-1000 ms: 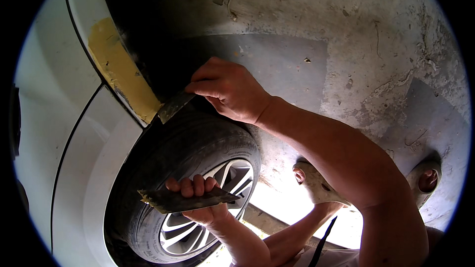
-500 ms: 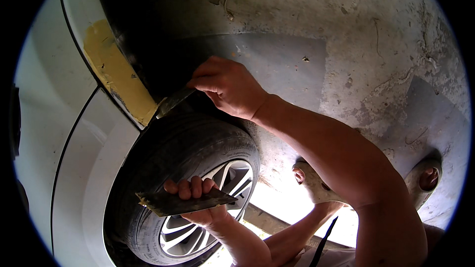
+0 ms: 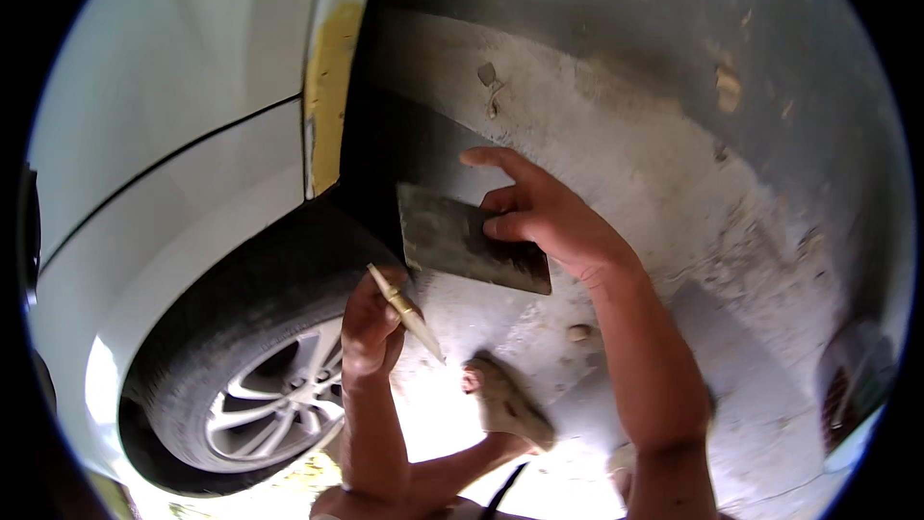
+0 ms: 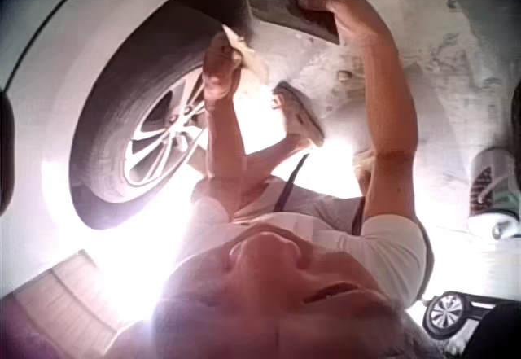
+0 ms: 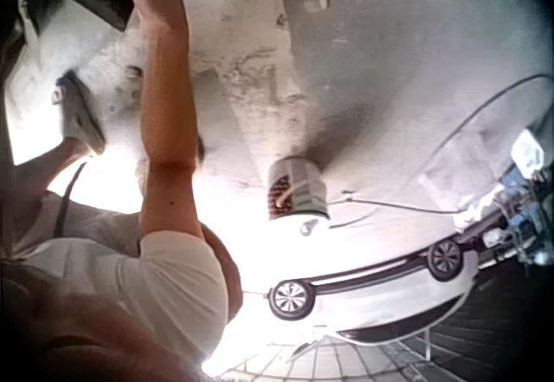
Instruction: The person applies yellow body filler to the front bumper and wheel arch of a white car using a metal spreader. They repeatedly scrape filler from a palette onto the spreader and smooth it into the damaged area, then move to the front bumper near the headlight to continue applying filler.
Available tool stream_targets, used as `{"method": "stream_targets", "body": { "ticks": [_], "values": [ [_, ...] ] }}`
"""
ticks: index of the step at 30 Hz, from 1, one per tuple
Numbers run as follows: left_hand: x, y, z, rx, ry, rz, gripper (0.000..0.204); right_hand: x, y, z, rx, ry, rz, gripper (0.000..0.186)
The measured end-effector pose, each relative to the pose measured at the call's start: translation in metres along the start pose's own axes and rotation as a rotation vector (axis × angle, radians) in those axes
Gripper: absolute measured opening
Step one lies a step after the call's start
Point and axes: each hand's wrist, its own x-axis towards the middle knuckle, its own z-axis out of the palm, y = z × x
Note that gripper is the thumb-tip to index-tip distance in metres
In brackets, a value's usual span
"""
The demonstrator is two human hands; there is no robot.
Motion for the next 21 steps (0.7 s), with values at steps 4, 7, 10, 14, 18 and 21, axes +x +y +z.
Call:
{"method": "stream_targets", "body": {
  "ticks": [4,7,10,14,18,21],
  "values": [
    [0.014,-0.024,0.033,-0.031,-0.043,0.216,0.012,-0.025,-0.047,0.038,-0.174,-0.144,0.103,0.072],
    [0.008,-0.016,0.067,0.014,0.097,0.376,0.010,-0.040,-0.055,0.048,-0.231,-0.098,0.129,0.068],
    [0.000,-0.012,0.087,0.119,0.198,0.561,0.011,-0.061,-0.069,0.052,-0.312,0.082,0.160,0.065],
    [-0.004,-0.004,0.103,0.155,0.275,0.604,0.013,-0.075,-0.083,0.056,-0.674,0.391,0.082,0.056],
    [-0.002,0.000,0.096,-0.012,0.144,0.452,0.014,-0.079,-0.080,0.025,-0.672,0.472,-0.029,0.056],
    [-0.001,-0.004,0.093,-0.036,0.043,0.347,0.014,-0.089,-0.085,0.030,-0.323,0.062,0.123,0.052]
  ]
}}
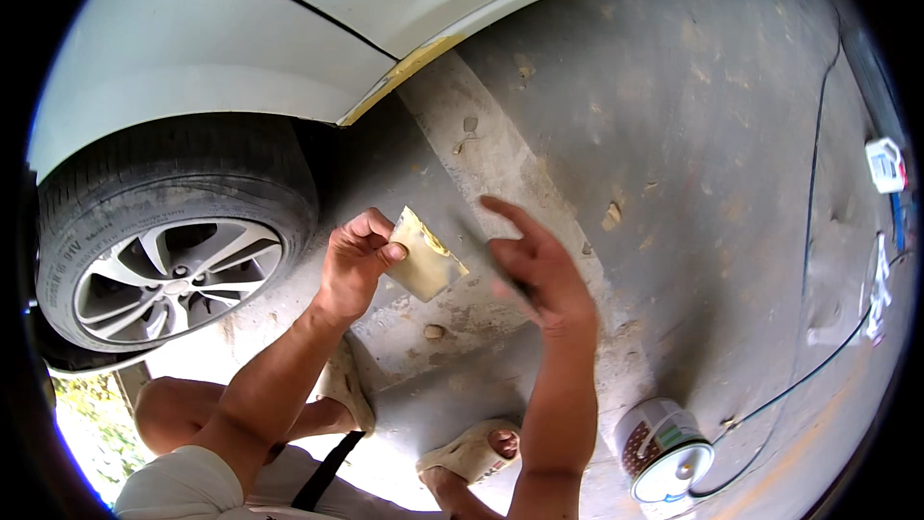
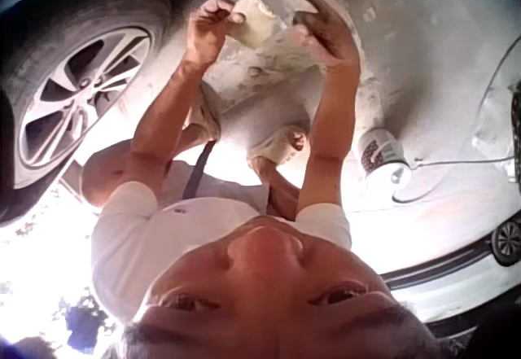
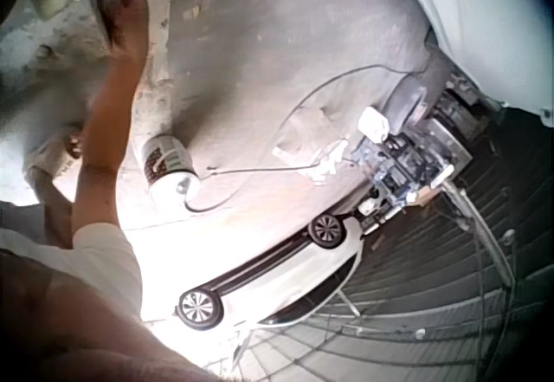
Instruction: The person applies yellow body filler to the front bumper and wheel arch of a white car using a metal spreader. They repeatedly scrape filler from a palette onto the spreader and smooth it into the damaged area, then move to the front bumper near the headlight to continue applying filler.
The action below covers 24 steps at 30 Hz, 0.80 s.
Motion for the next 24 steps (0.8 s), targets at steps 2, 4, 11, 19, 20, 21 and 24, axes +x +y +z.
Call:
{"method": "stream_targets", "body": {
  "ticks": [2,4,11,19,20,21,24],
  "values": [
    [-0.001,0.002,-0.003,-0.134,0.022,0.038,0.014,0.010,0.002,0.019,-0.070,-0.035,0.063,0.048],
    [0.001,-0.007,-0.019,-0.292,0.019,0.085,0.015,0.027,0.014,0.011,-0.160,0.136,0.047,0.041],
    [-0.005,0.002,-0.043,-0.300,0.033,-0.040,0.011,0.045,0.008,-0.016,-0.168,0.301,-0.055,0.028],
    [-0.004,0.015,-0.026,-0.298,-0.037,-0.146,0.008,0.048,-0.103,-0.017,-0.848,0.321,-0.155,0.033],
    [-0.003,0.021,-0.020,-0.293,-0.030,-0.189,0.008,0.053,-0.116,-0.019,-0.858,0.290,-0.161,0.032],
    [-0.001,0.015,-0.020,-0.263,-0.081,-0.162,0.008,0.055,-0.130,-0.015,-0.881,0.293,-0.192,0.030],
    [0.005,-0.008,-0.029,-0.161,-0.152,-0.125,0.014,0.072,-0.143,0.018,-0.962,0.261,-0.238,0.024]
  ]
}}
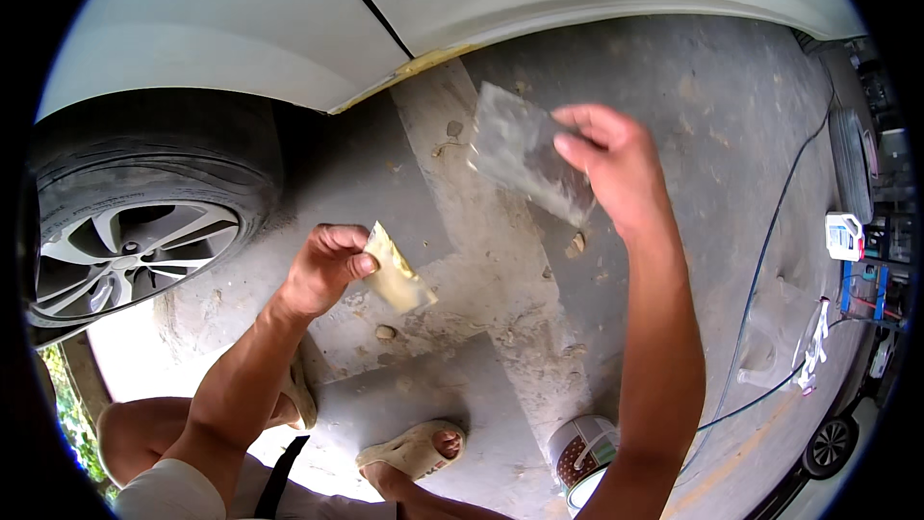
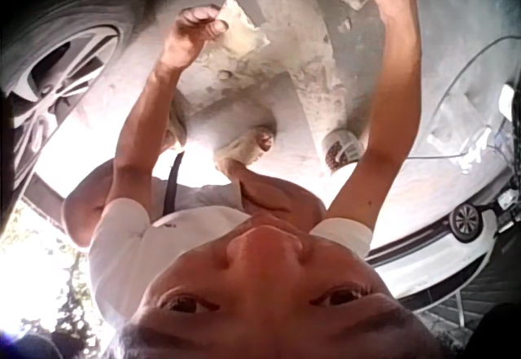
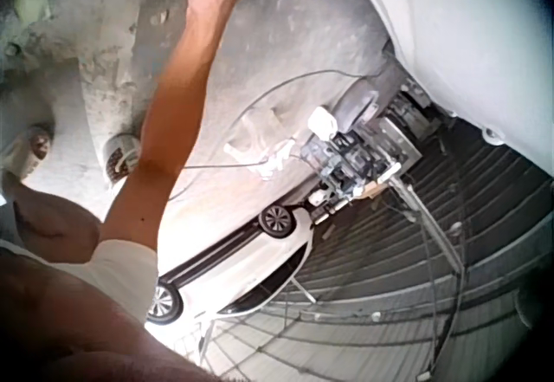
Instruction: The person applies yellow body filler to the front bumper and wheel arch of a white car using a metal spreader. They repeatedly scrape filler from a palette onto the spreader and smooth it into the damaged area, then move to the front bumper near the headlight to continue applying filler.
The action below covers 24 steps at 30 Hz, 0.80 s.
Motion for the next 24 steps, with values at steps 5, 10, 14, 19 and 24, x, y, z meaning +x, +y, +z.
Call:
{"method": "stream_targets", "body": {
  "ticks": [5,10,14,19,24],
  "values": [
    [0.043,0.003,0.022,-0.212,-0.204,0.185,0.015,0.031,-0.009,0.022,-0.004,0.002,-0.113,0.017],
    [0.065,0.000,0.021,-0.198,-0.241,0.230,0.019,0.040,-0.012,0.044,0.024,-0.070,-0.124,0.018],
    [0.069,0.001,0.025,-0.316,-0.245,0.252,0.023,0.050,-0.008,0.050,0.013,-0.074,-0.134,0.018],
    [0.067,0.001,0.022,-0.353,-0.212,0.249,0.029,0.057,-0.007,0.054,-0.018,-0.102,-0.149,0.019],
    [0.067,0.004,0.019,-0.358,-0.184,0.247,0.034,0.060,-0.009,0.059,-0.034,-0.090,-0.150,0.021]
  ]
}}
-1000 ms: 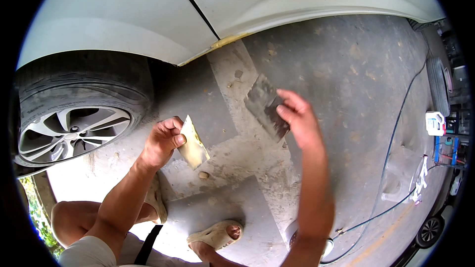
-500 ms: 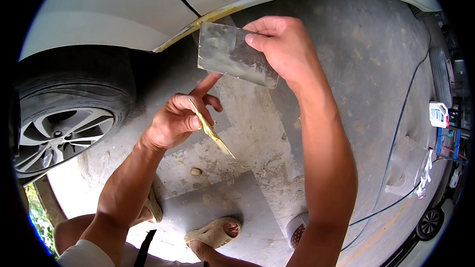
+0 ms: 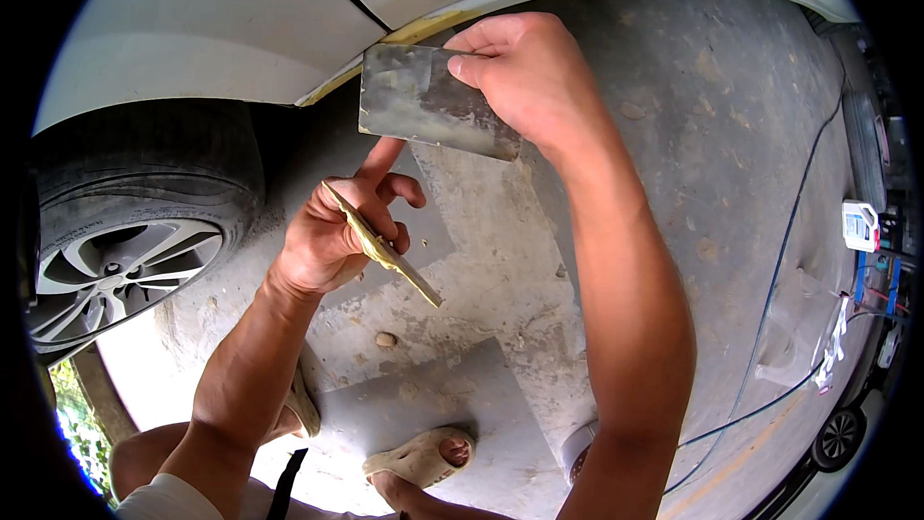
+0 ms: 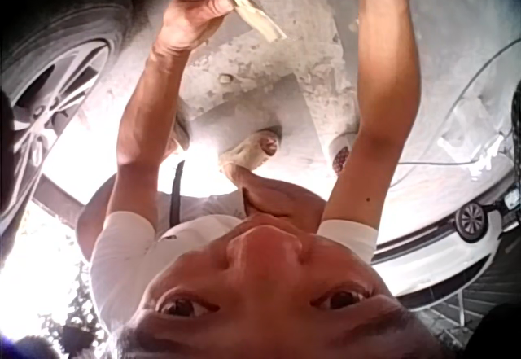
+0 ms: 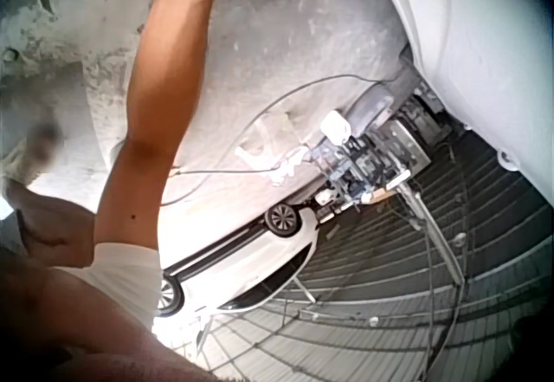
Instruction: The person applies yellow body filler to the front bumper and wheel arch of a white car using a metal spreader. They repeatedly scrape filler from a palette onto the spreader and smooth it into the damaged area, then move to the front bumper near the headlight to continue applying filler.
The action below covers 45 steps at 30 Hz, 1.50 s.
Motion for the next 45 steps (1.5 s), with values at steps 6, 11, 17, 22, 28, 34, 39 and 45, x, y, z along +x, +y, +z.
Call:
{"method": "stream_targets", "body": {
  "ticks": [6,11,17,22,28,34,39,45],
  "values": [
    [0.002,0.004,-0.001,0.009,-0.010,-0.009,0.034,0.004,-0.001,-0.001,-0.069,0.017,-0.024,0.021],
    [0.004,0.004,-0.001,-0.025,-0.009,-0.003,0.032,0.006,-0.001,-0.010,-0.061,0.051,-0.045,0.021],
    [-0.001,-0.003,-0.006,-0.029,-0.012,0.025,0.026,0.005,-0.001,-0.024,-0.084,0.120,-0.030,0.021],
    [-0.006,-0.004,-0.012,-0.027,-0.027,-0.017,0.021,0.000,0.003,-0.039,-0.117,0.165,-0.041,0.019],
    [-0.017,-0.010,-0.031,0.045,0.077,-0.123,0.017,-0.024,0.022,-0.073,-0.062,0.295,0.018,0.020],
    [-0.022,-0.021,-0.021,0.225,0.238,-0.211,0.012,-0.071,0.037,-0.050,0.510,-0.260,0.254,0.027],
    [-0.028,-0.019,-0.019,0.062,0.319,-0.098,0.011,-0.077,0.072,-0.018,0.585,-0.406,0.352,0.040],
    [-0.044,-0.008,-0.025,0.080,0.306,-0.127,0.011,-0.043,0.086,-0.014,0.171,0.113,0.068,0.009]
  ]
}}
